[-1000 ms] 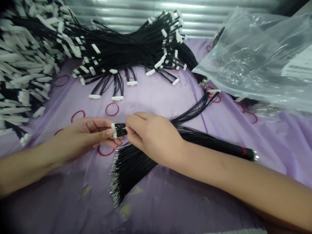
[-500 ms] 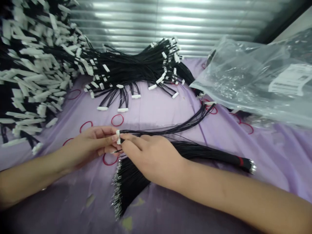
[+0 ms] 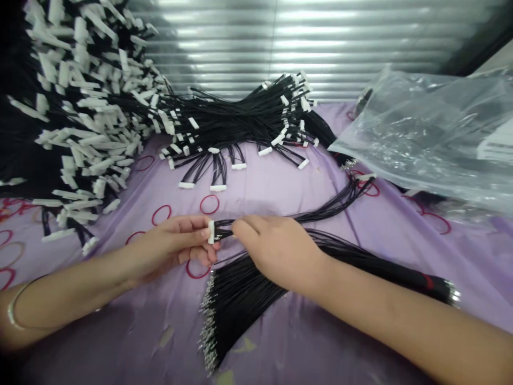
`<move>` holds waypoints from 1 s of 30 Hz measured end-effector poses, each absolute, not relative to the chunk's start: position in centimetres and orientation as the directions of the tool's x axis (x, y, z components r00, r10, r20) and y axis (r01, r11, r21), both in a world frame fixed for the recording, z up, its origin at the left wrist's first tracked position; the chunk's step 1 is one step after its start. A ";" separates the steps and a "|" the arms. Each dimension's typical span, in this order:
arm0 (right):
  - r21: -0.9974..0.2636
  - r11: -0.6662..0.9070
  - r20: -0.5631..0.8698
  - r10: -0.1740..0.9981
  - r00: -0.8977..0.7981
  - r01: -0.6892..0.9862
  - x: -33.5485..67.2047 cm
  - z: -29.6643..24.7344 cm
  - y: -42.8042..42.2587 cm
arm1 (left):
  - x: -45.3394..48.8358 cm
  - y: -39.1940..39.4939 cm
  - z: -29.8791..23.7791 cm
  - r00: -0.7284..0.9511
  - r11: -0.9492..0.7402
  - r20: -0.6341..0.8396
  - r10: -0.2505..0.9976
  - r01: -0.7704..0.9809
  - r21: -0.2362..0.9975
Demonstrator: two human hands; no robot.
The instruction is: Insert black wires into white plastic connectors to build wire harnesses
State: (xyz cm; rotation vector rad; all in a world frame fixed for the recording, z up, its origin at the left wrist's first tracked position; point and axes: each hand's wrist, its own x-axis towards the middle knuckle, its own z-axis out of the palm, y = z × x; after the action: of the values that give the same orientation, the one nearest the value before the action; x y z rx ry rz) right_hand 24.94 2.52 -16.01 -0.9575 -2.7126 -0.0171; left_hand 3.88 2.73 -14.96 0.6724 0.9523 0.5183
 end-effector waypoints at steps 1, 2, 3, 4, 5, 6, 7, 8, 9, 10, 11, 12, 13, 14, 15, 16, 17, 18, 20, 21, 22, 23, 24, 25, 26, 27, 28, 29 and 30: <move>-0.102 0.772 0.240 0.631 -0.738 0.627 25.0 -16.0 2.7 | 3.9 2.6 -14.9 0.491 0.685 -0.561 0.667 -0.107 0.721; -0.155 0.760 0.236 0.649 -0.724 0.631 25.1 -15.9 2.8 | 3.9 2.6 -14.9 0.494 0.684 -0.560 0.665 -0.104 0.722; -0.233 0.744 0.245 0.668 -0.702 0.626 25.2 -15.7 2.9 | 3.9 2.6 -14.9 0.496 0.684 -0.558 0.666 -0.106 0.722; -0.320 0.725 0.275 0.687 -0.672 0.610 25.3 -15.4 2.9 | 3.8 2.6 -15.0 0.498 0.683 -0.555 0.666 -0.110 0.722; -0.400 0.709 0.315 0.702 -0.639 0.581 25.3 -15.1 2.9 | 3.8 2.6 -15.1 0.500 0.683 -0.551 0.668 -0.117 0.721; -0.463 0.704 0.367 0.705 -0.606 0.539 25.4 -14.8 2.9 | 3.8 2.6 -15.2 0.503 0.681 -0.547 0.670 -0.120 0.723; -0.496 0.719 0.419 0.689 -0.591 0.487 25.5 -14.5 2.8 | 3.8 2.6 -15.3 0.501 0.677 -0.545 0.673 -0.119 0.727; -0.497 0.749 0.463 0.657 -0.596 0.439 25.5 -14.3 2.7 | 3.7 2.6 -15.4 0.499 0.671 -0.543 0.675 -0.111 0.733; -0.475 0.781 0.485 0.617 -0.619 0.406 25.4 -14.2 2.6 | 3.7 2.6 -15.6 0.497 0.664 -0.541 0.678 -0.101 0.741; -0.443 0.808 0.484 0.580 -0.656 0.388 25.3 -14.2 2.5 | 3.7 2.6 -15.7 0.497 0.658 -0.538 0.681 -0.092 0.748; -0.419 0.821 0.458 0.561 -0.690 0.389 25.2 -14.3 2.4 | 3.7 2.6 -15.8 0.500 0.651 -0.532 0.683 -0.086 0.754; -0.408 0.819 0.427 0.561 -0.709 0.403 25.0 -14.5 2.3 | 3.7 2.6 -15.9 0.508 0.642 -0.523 0.685 -0.082 0.762; -0.420 0.799 0.390 0.587 -0.709 0.431 24.8 -14.6 2.3 | 3.7 2.6 -15.9 0.517 0.632 -0.509 0.688 -0.081 0.771; -0.455 0.761 0.356 0.631 -0.689 0.462 24.5 -14.8 2.2 | 3.7 2.5 -15.9 0.525 0.623 -0.499 0.689 -0.079 0.778; -0.506 0.713 0.320 0.678 -0.661 0.486 24.3 -14.9 2.2 | 3.7 2.5 -15.8 0.529 0.616 -0.493 0.691 -0.073 0.784; -0.564 0.656 0.281 0.723 -0.631 0.501 24.2 -14.9 2.2 | 3.7 2.5 -15.8 0.531 0.612 -0.493 0.689 -0.062 0.789; -0.620 0.596 0.233 0.761 -0.606 0.510 24.1 -14.9 2.2 | 3.7 2.5 -15.7 0.527 0.610 -0.497 0.689 -0.051 0.791; -0.666 0.541 0.184 0.786 -0.590 0.513 24.0 -14.8 2.3 | 3.7 2.6 -15.7 0.523 0.612 -0.506 0.685 -0.038 0.790; -0.723 0.451 0.100 0.817 -0.567 0.523 24.0 -14.7 2.4 | 3.6 2.6 -15.6 0.525 0.614 -0.515 0.678 -0.020 0.789; -0.736 0.423 0.075 0.827 -0.558 0.528 24.0 -14.6 2.4 | 3.6 2.6 -15.6 0.527 0.612 -0.514 0.677 -0.014 0.791; -0.742 0.401 0.057 0.836 -0.546 0.537 24.0 -14.6 2.4 | 3.6 2.6 -15.6 0.529 0.610 -0.515 0.675 -0.008 0.792; -0.745 0.384 0.045 0.845 -0.533 0.545 24.0 -14.6 2.5 | 3.5 2.7 -15.6 0.529 0.608 -0.515 0.674 -0.002 0.794; -0.748 0.369 0.035 0.852 -0.522 0.552 24.0 -14.6 2.5 | 3.5 2.7 -15.6 0.530 0.606 -0.517 0.672 0.007 0.795; -0.752 0.356 0.027 0.857 -0.514 0.555 24.0 -14.6 2.5 | 3.5 2.7 -15.6 0.528 0.605 -0.521 0.671 0.016 0.796; -0.756 0.346 0.018 0.859 -0.512 0.555 24.0 -14.6 2.6 | 3.6 2.7 -15.5 0.526 0.605 -0.524 0.670 0.022 0.796; -0.761 0.340 0.013 0.859 -0.512 0.552 24.0 -14.7 2.6 | 3.6 2.8 -15.5 0.526 0.607 -0.526 0.668 0.023 0.794; -0.765 0.340 0.014 0.858 -0.514 0.548 24.0 -14.7 2.7 | 3.6 2.8 -15.4 0.526 0.611 -0.527 0.668 0.018 0.792; -0.767 0.345 0.021 0.856 -0.517 0.540 24.0 -14.7 2.7 | 3.6 2.8 -15.4 0.526 0.616 -0.529 0.666 0.012 0.788; -0.769 0.355 0.034 0.853 -0.520 0.532 24.0 -14.8 2.7 | 3.6 2.8 -15.4 0.524 0.619 -0.530 0.667 0.007 0.785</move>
State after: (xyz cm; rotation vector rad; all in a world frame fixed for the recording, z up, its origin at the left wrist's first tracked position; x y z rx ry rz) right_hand 24.01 2.73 -14.76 -1.2077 -2.1912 1.0025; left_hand 3.65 2.81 -15.39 0.8256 0.9497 0.4530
